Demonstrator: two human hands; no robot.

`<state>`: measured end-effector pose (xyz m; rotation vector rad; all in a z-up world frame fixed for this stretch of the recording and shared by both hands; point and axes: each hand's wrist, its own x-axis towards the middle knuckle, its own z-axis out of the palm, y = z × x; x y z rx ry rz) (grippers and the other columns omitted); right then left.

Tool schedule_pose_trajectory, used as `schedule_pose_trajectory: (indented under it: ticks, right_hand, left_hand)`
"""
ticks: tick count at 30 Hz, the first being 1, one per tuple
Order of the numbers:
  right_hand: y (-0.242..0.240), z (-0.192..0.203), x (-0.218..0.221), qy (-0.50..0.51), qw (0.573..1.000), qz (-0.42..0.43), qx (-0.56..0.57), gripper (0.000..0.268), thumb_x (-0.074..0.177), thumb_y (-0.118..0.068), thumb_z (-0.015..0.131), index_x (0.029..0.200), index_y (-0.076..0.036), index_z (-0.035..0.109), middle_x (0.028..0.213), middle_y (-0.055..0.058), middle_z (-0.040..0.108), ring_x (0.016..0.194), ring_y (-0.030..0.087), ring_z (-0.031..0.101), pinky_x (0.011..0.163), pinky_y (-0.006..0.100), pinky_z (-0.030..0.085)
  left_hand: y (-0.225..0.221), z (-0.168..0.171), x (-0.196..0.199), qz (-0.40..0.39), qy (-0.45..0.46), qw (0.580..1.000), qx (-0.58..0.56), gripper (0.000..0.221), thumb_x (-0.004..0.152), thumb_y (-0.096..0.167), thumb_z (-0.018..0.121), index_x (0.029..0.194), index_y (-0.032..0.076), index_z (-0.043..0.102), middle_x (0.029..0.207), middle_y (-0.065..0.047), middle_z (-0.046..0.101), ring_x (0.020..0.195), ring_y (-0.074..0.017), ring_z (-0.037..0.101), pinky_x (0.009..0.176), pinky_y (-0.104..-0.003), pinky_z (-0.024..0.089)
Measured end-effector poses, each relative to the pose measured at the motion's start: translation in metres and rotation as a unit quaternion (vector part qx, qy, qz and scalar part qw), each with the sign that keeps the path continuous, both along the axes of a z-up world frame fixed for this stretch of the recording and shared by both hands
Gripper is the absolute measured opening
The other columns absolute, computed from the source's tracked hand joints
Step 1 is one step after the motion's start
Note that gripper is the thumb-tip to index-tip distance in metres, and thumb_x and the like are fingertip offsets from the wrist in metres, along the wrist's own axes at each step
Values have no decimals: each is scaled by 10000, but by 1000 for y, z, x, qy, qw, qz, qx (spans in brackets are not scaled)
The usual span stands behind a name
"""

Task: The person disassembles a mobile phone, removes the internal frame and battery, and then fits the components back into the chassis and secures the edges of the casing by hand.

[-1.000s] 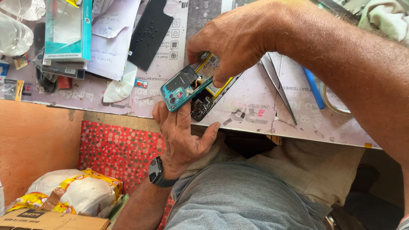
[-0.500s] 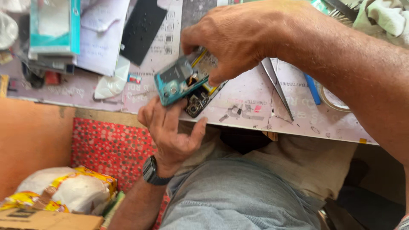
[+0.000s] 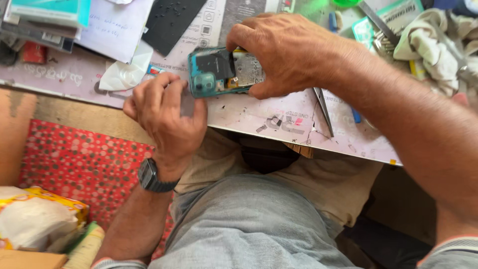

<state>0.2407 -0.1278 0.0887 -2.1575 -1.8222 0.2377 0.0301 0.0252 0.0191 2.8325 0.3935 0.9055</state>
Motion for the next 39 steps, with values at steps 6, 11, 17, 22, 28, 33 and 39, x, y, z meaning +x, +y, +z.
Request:
schedule_pose_trajectory:
  ticks: [6,11,17,22,28,33,39]
  right_hand:
    - [12,12,-28,3,972,-167,-167,698,741,-358,840,1296,-39,562,1093,201,664,1014,352,648,906,473,517]
    - [-3,14,-47,-7,983,-173,-63,713,667,-350,887,1222,-2,603,1151,207,657,1094,367,612,933,485,482]
    - [-24,8,-48,38,980,-192,30,687,722,-371,883,1220,3,592,1171,215,657,1130,399,599,938,500,468]
    - [-36,3,-68,122,956,-261,60,434,919,-248,754,1234,-12,569,1108,200,688,1046,382,655,916,487,493]
    - [-38,-12,-107,245,909,-323,93,357,945,-69,611,1290,-17,539,1061,193,694,981,341,689,896,450,530]
    - [-51,-24,-105,197,912,-332,136,341,936,11,584,1273,-37,581,1147,203,701,1012,341,694,927,451,538]
    - [-60,-25,-88,90,925,-339,147,353,948,-1,629,1294,2,556,1170,209,685,1096,388,663,949,473,508]
  left_hand:
    - [-22,18,-4,-7,49,998,-47,251,910,306,767,1016,88,707,1202,-54,669,1184,-269,539,1007,-505,304]
    - [-42,30,1,-53,49,989,-132,434,892,293,730,1209,6,654,1275,-136,650,1217,-310,530,1029,-514,296]
    - [-45,36,16,-90,58,982,-154,519,855,301,732,1244,-14,595,1369,-187,609,1244,-336,515,1027,-526,284]
    - [-26,41,35,-134,82,974,-164,498,880,294,720,1252,-12,592,1319,-172,618,1191,-323,527,1023,-525,297]
    - [-5,48,65,-163,147,967,-130,562,872,429,763,1208,6,609,1201,-134,625,1106,-326,548,969,-489,349]
    - [-3,58,69,-179,146,970,-71,674,740,458,821,1193,10,602,1216,-170,606,1111,-333,542,975,-490,342]
    - [-2,54,59,-171,155,973,-32,772,674,401,851,1278,3,580,1232,-171,602,1139,-326,531,991,-486,352]
